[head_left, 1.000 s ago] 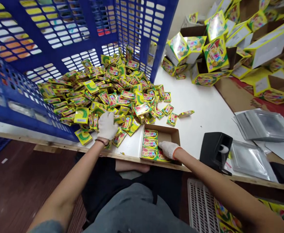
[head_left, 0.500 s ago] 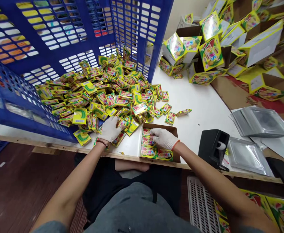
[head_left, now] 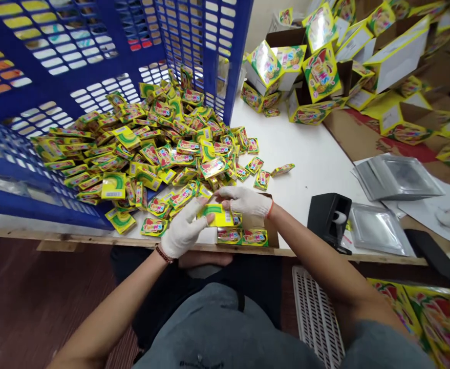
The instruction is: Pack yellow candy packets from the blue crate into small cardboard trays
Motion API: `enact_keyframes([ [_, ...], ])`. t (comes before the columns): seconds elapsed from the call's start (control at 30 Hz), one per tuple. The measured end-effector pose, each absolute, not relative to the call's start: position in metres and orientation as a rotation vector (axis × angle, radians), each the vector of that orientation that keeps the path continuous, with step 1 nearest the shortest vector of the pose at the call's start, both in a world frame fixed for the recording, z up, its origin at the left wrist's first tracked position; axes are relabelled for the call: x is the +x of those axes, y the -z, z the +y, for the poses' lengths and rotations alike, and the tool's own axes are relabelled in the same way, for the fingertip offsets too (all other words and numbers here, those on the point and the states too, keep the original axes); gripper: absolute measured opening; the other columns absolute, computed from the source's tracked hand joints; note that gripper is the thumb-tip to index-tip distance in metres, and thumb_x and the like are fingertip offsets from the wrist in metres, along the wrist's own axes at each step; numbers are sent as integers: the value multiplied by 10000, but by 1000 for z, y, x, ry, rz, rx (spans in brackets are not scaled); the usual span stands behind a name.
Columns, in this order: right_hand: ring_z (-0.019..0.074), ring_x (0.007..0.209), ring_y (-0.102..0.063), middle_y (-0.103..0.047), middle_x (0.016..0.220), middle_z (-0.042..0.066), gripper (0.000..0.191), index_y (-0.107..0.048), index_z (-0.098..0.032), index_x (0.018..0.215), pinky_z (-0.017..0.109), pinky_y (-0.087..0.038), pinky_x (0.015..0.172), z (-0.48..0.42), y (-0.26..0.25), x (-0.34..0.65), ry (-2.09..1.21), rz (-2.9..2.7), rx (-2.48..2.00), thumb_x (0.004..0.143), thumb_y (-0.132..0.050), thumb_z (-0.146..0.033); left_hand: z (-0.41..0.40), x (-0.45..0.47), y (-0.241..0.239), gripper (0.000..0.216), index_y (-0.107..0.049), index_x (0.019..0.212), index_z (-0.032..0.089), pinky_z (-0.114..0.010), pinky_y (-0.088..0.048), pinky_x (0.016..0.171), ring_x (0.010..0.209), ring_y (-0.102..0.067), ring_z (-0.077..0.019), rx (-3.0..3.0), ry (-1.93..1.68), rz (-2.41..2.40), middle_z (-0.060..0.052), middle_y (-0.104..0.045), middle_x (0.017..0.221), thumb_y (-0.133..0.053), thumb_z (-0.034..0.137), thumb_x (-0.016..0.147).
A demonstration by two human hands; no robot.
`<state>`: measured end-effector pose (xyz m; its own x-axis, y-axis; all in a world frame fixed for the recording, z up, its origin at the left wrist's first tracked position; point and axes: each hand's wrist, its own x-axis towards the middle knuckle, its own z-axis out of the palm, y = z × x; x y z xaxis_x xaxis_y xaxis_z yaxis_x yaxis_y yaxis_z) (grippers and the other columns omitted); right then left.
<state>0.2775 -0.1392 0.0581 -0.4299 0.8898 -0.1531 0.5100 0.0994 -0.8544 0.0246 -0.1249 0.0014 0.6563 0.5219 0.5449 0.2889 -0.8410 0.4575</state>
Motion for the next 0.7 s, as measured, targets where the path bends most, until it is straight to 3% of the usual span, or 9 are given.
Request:
enact_keyframes([
  [0.13, 136, 772, -558, -646, 839, -2, 178, -659, -152, 945, 234, -423, 693, -138, -69, 297, -1443, -2168, -1442, 863, -556, -272, -140, 64, 2, 308, -651, 1165, 238, -437, -498, 1054, 1285, -551, -221, 2453, -966, 524, -94, -607, 1344, -488, 157, 916],
  [0.33, 204, 915, -564, -650, 993, 78, 205, -650, -150, 1020, 323, -424, 836, -175, -95, 310, -537, -2174, -1670, 910, -495, -226, -145, 101, -22, 319, -618, 1185, 173, -341, -552, 832, 887, -667, -203, 2186, -706, 974, -62, -699, 944, -578, 290, 891],
  [0.4, 210, 902, -562, -652, 978, 84, 179, -659, -162, 1004, 317, -415, 829, -182, -97, 311, -430, -2312, -1673, 885, -526, -182, -146, 111, -29, 335, -616, 1188, 180, -310, -542, 774, 811, -653, -187, 2102, -622, 1006, -31, -679, 863, -598, 320, 884],
  [0.53, 187, 845, -567, -663, 921, 78, 158, -668, -164, 939, 271, -406, 753, -177, -80, 322, -584, -2360, -1892, 878, -525, -137, -150, 126, -24, 395, -565, 1264, 190, -305, -518, 842, 915, -657, -189, 2054, -554, 1063, -46, -697, 986, -548, 185, 870],
  [0.63, 188, 857, -586, -675, 996, 80, 165, -660, -163, 1010, 258, -406, 710, -166, -59, 332, -802, -2323, -2064, 870, -587, -212, -157, 137, -17, 295, -621, 1101, 185, -317, -496, 883, 974, -644, -205, 2206, -310, 1090, -71, -693, 1011, -466, 103, 863],
  [0.7, 199, 879, -604, -679, 1053, 93, 235, -652, -166, 1067, 256, -410, 695, -162, -48, 334, -895, -2310, -2207, 843, -636, -237, -162, 144, -15, 214, -619, 1045, 185, -329, -491, 889, 1018, -630, -227, 2327, -152, 1104, -93, -675, 1066, -484, 153, 882],
])
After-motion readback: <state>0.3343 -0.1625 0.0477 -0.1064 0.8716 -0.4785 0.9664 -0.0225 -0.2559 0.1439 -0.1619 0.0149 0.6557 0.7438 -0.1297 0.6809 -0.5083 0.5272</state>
